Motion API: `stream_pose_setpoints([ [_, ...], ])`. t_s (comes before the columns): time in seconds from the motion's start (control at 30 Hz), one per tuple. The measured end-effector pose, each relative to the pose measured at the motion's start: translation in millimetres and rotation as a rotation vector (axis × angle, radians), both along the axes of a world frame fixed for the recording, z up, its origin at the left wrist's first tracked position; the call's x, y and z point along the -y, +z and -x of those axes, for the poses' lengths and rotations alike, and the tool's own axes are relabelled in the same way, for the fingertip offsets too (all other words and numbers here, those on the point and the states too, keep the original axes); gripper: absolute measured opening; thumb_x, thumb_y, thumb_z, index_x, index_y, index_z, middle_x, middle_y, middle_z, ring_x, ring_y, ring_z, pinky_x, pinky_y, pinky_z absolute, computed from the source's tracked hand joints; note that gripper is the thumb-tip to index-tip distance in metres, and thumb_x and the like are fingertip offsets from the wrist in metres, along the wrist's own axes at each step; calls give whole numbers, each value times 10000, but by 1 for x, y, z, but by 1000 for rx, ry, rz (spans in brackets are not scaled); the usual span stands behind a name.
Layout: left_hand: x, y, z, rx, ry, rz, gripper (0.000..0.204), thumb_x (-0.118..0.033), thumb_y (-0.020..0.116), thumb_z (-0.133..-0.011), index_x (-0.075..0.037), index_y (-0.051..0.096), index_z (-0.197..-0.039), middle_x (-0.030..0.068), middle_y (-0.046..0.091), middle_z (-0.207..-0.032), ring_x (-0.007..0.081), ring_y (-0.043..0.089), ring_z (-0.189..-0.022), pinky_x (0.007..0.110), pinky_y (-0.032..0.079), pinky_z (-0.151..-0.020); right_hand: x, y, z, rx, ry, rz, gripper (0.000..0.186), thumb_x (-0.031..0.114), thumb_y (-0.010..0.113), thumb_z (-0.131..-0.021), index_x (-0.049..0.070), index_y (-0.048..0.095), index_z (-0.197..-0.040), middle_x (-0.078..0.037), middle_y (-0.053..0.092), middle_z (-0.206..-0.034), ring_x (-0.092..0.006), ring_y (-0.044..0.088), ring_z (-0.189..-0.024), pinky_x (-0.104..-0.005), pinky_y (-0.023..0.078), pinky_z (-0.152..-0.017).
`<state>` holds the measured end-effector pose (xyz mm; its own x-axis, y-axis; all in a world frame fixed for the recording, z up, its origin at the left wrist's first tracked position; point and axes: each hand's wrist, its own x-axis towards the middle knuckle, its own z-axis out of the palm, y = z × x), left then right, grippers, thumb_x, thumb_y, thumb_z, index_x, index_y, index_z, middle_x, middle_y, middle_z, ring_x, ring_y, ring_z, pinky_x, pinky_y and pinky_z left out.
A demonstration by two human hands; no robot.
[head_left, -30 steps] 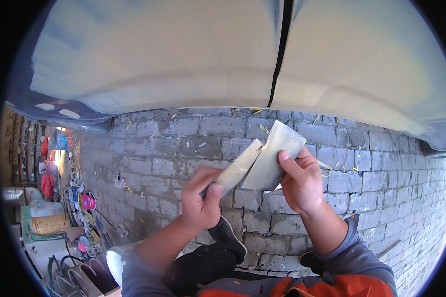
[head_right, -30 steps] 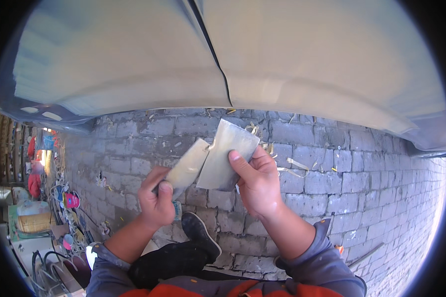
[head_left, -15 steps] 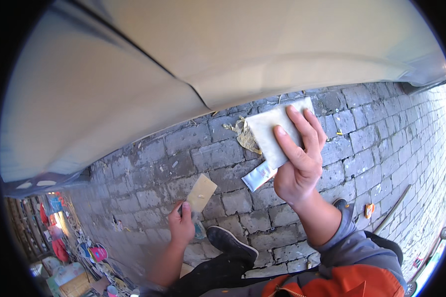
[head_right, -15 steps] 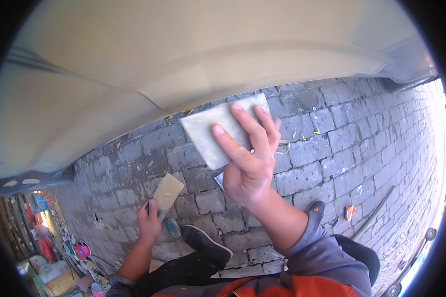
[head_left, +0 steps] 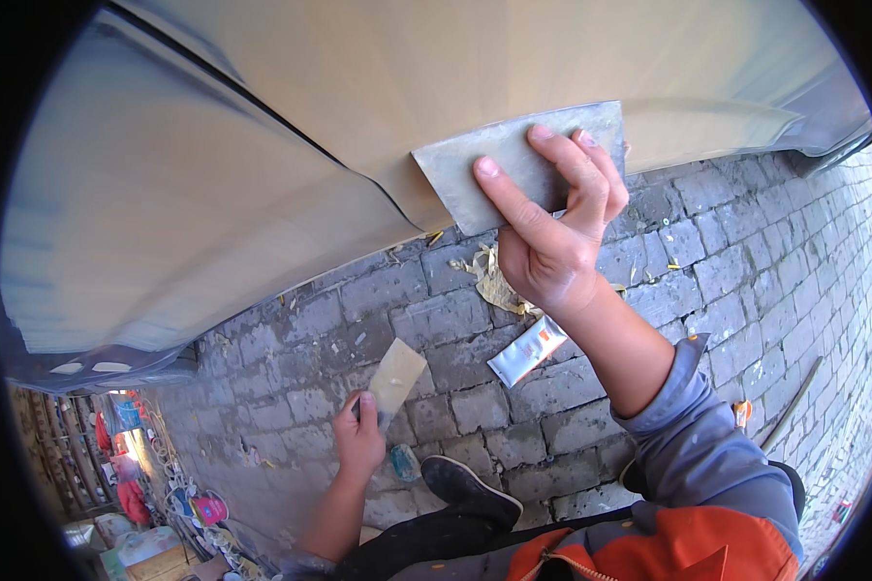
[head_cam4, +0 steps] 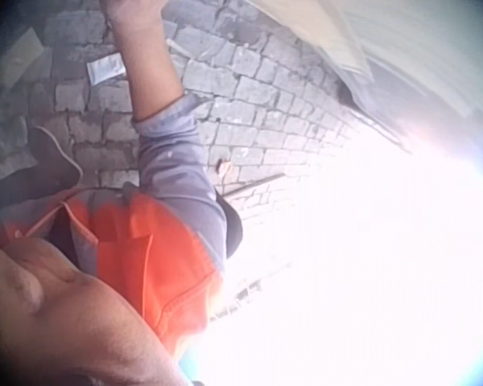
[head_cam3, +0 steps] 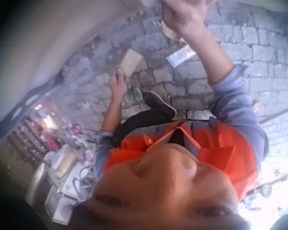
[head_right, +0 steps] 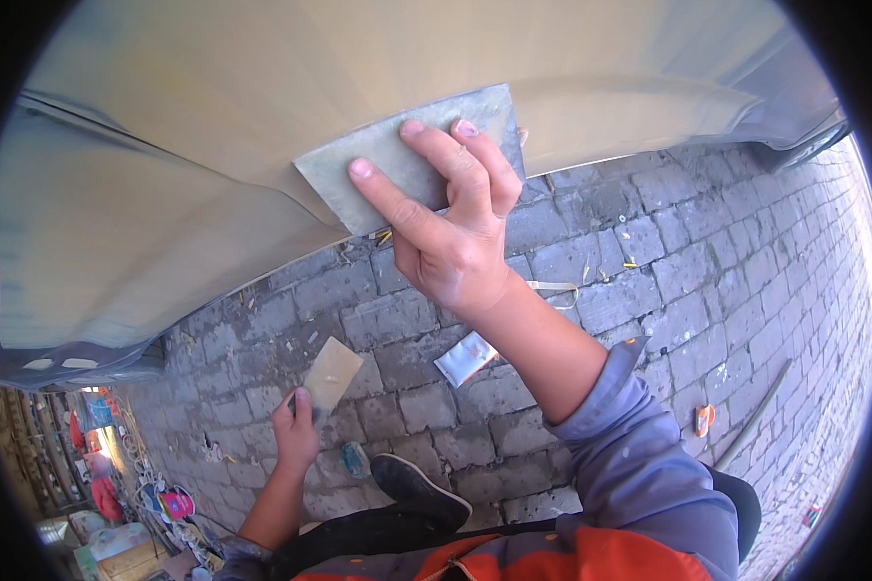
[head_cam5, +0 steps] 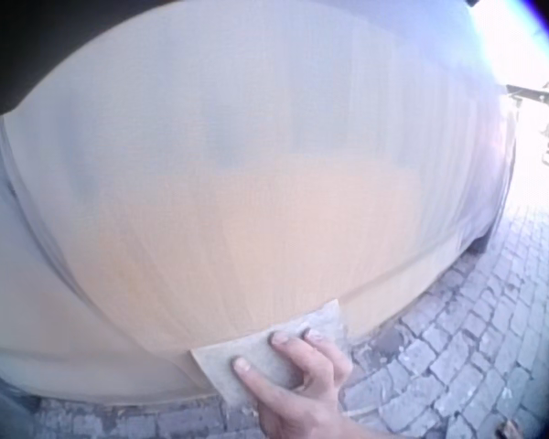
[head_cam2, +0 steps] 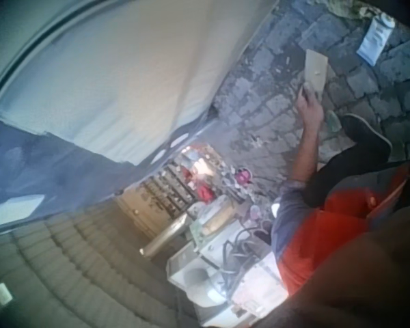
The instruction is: The person applies body filler to a car's side panel using a putty knife and then smooths the surface with a sanding block. The person repeatedly spreads and sands the filler across the panel area.
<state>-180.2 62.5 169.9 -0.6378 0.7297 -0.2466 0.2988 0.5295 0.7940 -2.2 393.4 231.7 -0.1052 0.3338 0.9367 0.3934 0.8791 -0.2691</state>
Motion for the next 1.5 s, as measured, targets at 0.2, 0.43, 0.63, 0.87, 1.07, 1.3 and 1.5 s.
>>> stream_pose_setpoints([
  [0.2,-1,2,-3,11,-9,5,327,-230,535,-1135,28,669,-986,5,599,-800,71,498,-768,290,441,-683,12,-5,-7,93,-31,118,519,-43,737,-736,217,842,-1173,-126,608,-1399,-361,399,-1360,-408,415,-1146],
  [0.43,4,-3,-2,41,31,-7,346,-259,545,-1137,23,681,-991,14,621,-808,73,512,-776,292,451,-690,5,5,1,2,-35,33,522,-62,746,-761,235,839,-1180,-108,594,-1387,-350,374,-1371,-412,396,-1165],
  [0.63,5,-4,1,25,3,-18,346,-252,538,-1138,35,678,-1007,31,627,-817,83,523,-781,297,462,-708,-4,-7,10,-26,-69,5,515,-51,756,-768,264,841,-1166,-97,582,-1389,-344,376,-1361,-413,404,-1167],
  [0.87,5,0,1,22,10,-41,337,-235,531,-1136,36,662,-985,40,599,-812,91,508,-774,299,456,-709,-1,-18,8,58,-101,37,561,-73,725,-718,252,845,-1160,-101,580,-1389,-351,384,-1354,-424,412,-1167],
  [1.07,8,0,2,-1,26,-29,347,-252,544,-1132,23,634,-941,35,550,-771,94,467,-741,311,430,-668,7,-23,7,77,-79,119,602,-90,687,-691,225,846,-1179,-130,597,-1383,-366,410,-1337,-449,392,-1179],
  [1.3,6,-1,3,27,30,-30,349,-262,555,-1130,30,645,-962,32,570,-779,94,474,-744,308,438,-674,23,-20,-1,158,-62,221,627,-95,671,-675,210,843,-1194,-154,608,-1381,-378,450,-1298,-475,379,-1188],
  [1.5,5,3,1,71,22,-72,357,-261,544,-1138,37,653,-975,12,591,-816,86,487,-771,302,441,-686,31,-42,-5,187,-50,249,619,-84,680,-692,212,835,-1213,-148,608,-1387,-388,463,-1286,-480,392,-1181],
])
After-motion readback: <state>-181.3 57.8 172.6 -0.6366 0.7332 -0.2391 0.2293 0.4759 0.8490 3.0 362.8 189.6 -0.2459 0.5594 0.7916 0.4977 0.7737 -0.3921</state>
